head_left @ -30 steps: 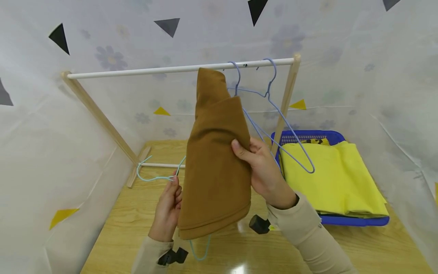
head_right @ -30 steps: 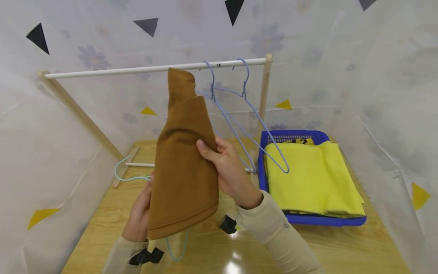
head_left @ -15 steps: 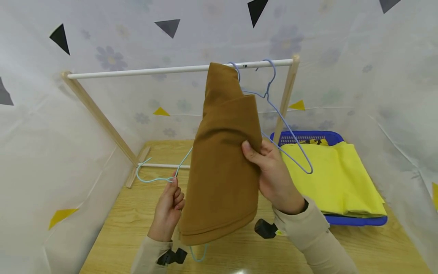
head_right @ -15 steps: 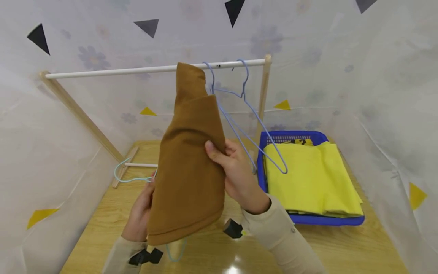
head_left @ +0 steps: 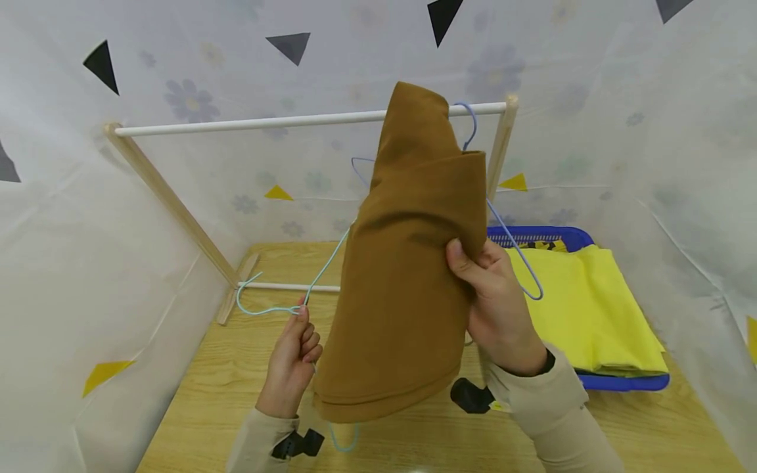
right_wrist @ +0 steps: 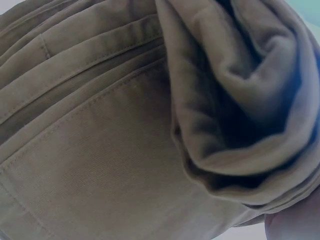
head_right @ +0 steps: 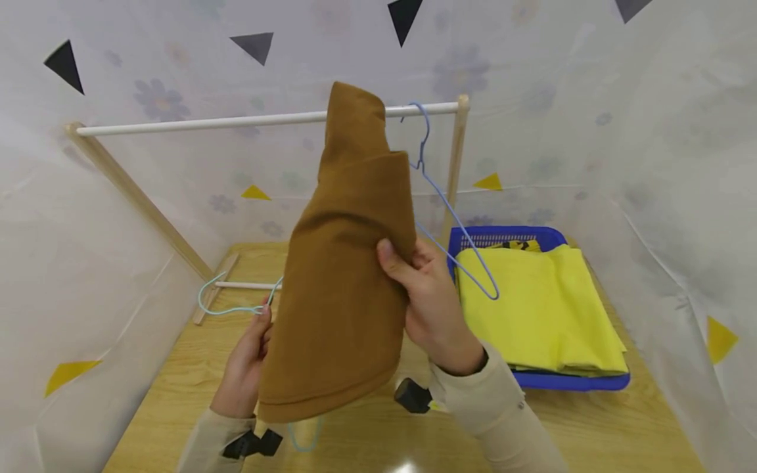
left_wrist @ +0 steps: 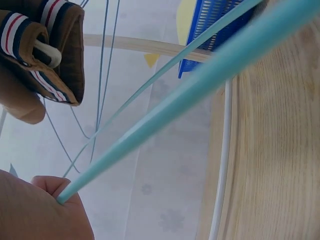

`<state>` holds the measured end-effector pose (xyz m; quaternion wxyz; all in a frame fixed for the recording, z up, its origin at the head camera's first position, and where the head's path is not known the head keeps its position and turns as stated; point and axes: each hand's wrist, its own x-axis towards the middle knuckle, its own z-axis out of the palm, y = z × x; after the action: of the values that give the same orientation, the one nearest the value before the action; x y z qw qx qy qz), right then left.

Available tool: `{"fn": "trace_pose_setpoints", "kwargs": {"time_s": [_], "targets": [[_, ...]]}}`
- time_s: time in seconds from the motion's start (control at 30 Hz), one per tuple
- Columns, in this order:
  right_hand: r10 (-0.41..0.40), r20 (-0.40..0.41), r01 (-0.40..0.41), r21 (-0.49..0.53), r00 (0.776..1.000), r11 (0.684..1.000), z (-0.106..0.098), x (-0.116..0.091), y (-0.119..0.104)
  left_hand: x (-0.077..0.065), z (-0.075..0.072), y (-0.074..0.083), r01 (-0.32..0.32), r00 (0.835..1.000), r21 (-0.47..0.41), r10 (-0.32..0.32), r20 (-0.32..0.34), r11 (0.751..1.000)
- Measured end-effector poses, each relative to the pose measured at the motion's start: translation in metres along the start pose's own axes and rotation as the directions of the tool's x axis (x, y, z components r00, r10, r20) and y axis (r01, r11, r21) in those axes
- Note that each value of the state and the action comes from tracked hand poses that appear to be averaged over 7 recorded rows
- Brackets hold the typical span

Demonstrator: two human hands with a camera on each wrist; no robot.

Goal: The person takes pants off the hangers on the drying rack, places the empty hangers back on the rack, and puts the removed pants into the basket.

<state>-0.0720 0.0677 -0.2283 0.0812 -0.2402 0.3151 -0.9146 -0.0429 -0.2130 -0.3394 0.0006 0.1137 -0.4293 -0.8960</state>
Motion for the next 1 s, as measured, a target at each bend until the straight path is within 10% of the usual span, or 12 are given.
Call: {"fn": "trace_pose_setpoints", "kwargs": {"time_s": [1.0], "targets": [[-0.271,-0.021,0.266,0.27,0.962,0.925,-0.008,-0.004,-0.045,0.003,0.008,0.002,-0.014,1.0,0.067,0.015,-0.015,0.998]]}}
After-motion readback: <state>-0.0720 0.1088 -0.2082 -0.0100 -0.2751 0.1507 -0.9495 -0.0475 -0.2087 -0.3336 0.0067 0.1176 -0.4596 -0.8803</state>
